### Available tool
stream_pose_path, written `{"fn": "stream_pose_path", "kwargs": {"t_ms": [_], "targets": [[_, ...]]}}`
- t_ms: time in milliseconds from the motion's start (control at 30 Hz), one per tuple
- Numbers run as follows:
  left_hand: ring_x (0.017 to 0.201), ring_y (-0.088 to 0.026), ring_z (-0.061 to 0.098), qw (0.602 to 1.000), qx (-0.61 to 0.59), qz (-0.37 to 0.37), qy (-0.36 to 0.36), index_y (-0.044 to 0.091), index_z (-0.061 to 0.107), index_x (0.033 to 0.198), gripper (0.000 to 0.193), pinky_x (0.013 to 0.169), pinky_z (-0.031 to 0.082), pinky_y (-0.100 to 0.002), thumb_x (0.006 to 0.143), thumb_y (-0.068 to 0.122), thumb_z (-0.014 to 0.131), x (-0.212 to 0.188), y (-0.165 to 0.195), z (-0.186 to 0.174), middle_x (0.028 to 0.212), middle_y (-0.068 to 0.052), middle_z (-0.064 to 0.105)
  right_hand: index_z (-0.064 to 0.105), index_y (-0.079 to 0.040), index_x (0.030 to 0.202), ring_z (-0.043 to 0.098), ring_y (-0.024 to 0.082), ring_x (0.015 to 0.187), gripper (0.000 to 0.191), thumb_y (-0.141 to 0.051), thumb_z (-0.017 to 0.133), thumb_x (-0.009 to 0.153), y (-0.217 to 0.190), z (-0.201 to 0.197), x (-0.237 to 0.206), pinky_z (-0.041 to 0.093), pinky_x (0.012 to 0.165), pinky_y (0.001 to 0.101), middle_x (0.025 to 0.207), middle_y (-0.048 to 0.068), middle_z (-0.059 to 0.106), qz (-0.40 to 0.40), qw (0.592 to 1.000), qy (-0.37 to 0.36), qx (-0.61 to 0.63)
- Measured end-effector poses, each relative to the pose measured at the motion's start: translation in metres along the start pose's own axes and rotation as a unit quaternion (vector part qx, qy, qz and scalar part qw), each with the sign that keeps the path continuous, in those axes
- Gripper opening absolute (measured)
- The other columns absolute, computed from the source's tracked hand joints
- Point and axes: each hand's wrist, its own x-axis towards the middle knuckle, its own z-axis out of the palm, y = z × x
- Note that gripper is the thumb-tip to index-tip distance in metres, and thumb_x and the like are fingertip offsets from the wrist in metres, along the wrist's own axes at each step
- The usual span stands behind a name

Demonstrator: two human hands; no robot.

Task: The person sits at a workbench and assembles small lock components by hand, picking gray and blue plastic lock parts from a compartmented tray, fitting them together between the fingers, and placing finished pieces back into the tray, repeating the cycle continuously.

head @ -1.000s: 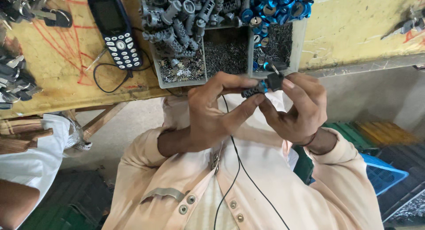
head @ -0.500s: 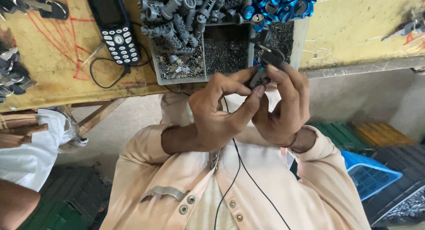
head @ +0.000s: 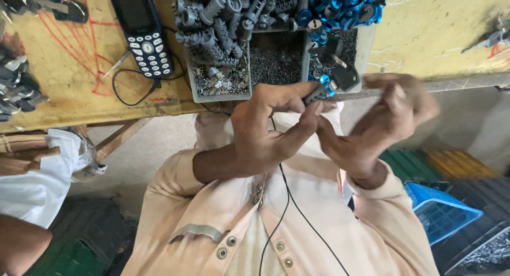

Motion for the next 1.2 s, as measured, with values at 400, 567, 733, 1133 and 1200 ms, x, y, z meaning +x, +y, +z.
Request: {"fn": "stream_pose_path", "kwargs": {"t_ms": [400, 567, 733, 1133, 1200], "targets": [[0.071, -0.016, 0.068, 0.960, 0.270, -0.022, -0.074, 0.007, 0.058, 0.125, 0.025, 0.064, 0.054, -0.028, 0.107, 0.008, 0.075, 0.010, 0.019, -0.056, 0.090, -0.005, 0.066, 0.048, 0.001, 0.140, 0.061, 0.025, 0.097, 0.035, 0.008, 0.059, 0.108, 0.043, -0.059, 0.015, 0.053, 0.083, 0.0361, 0.119, 0.015, 0.062, 0.199, 0.964, -0.003, -0.179], [0.077, -0.026, 0.069, 0.836, 0.541, -0.024, -0.091, 0.009, 0.068, 0.108, 0.020, 0.062, 0.053, -0.039, 0.093, 0.017, 0.078, 0.005, 0.004, -0.074, 0.089, -0.007, 0.069, 0.054, 0.003, 0.135, 0.060, 0.038, 0.118, 0.052, 0.003, 0.079, 0.090, 0.039, -0.053, 0.043, 0.052, 0.100, 0.0434, 0.128, 0.025, 0.059, -0.038, 0.897, -0.179, -0.403], [0.082, -0.022, 0.070, 0.784, 0.598, -0.015, -0.164, 0.010, 0.068, 0.106, 0.018, 0.063, 0.054, -0.039, 0.089, 0.009, 0.073, 0.005, -0.008, -0.079, 0.091, -0.005, 0.069, 0.072, -0.007, 0.112, 0.066, 0.018, 0.087, 0.015, -0.005, 0.079, 0.098, -0.006, -0.003, 0.081, 0.055, 0.070, 0.0352, 0.097, 0.009, 0.063, 0.080, 0.922, -0.374, -0.065], [0.089, -0.030, 0.069, 0.910, 0.407, -0.024, -0.071, 0.007, 0.064, 0.103, 0.017, 0.074, 0.055, -0.042, 0.089, 0.000, 0.071, -0.007, 0.004, -0.085, 0.108, -0.011, 0.066, 0.063, -0.008, 0.095, 0.062, 0.025, 0.086, 0.017, -0.020, 0.074, 0.097, 0.014, 0.035, 0.062, 0.049, 0.062, 0.0403, 0.093, 0.008, 0.053, -0.094, 0.877, -0.423, -0.207], [0.093, -0.031, 0.069, 0.920, 0.388, -0.019, -0.061, 0.005, 0.063, 0.106, 0.018, 0.078, 0.056, -0.042, 0.091, -0.002, 0.070, -0.008, 0.002, -0.087, 0.112, -0.012, 0.066, 0.065, -0.009, 0.099, 0.063, 0.026, 0.083, 0.014, -0.019, 0.075, 0.097, 0.007, 0.033, 0.068, 0.050, 0.064, 0.0413, 0.093, 0.007, 0.054, -0.081, 0.888, -0.409, -0.192]]}}
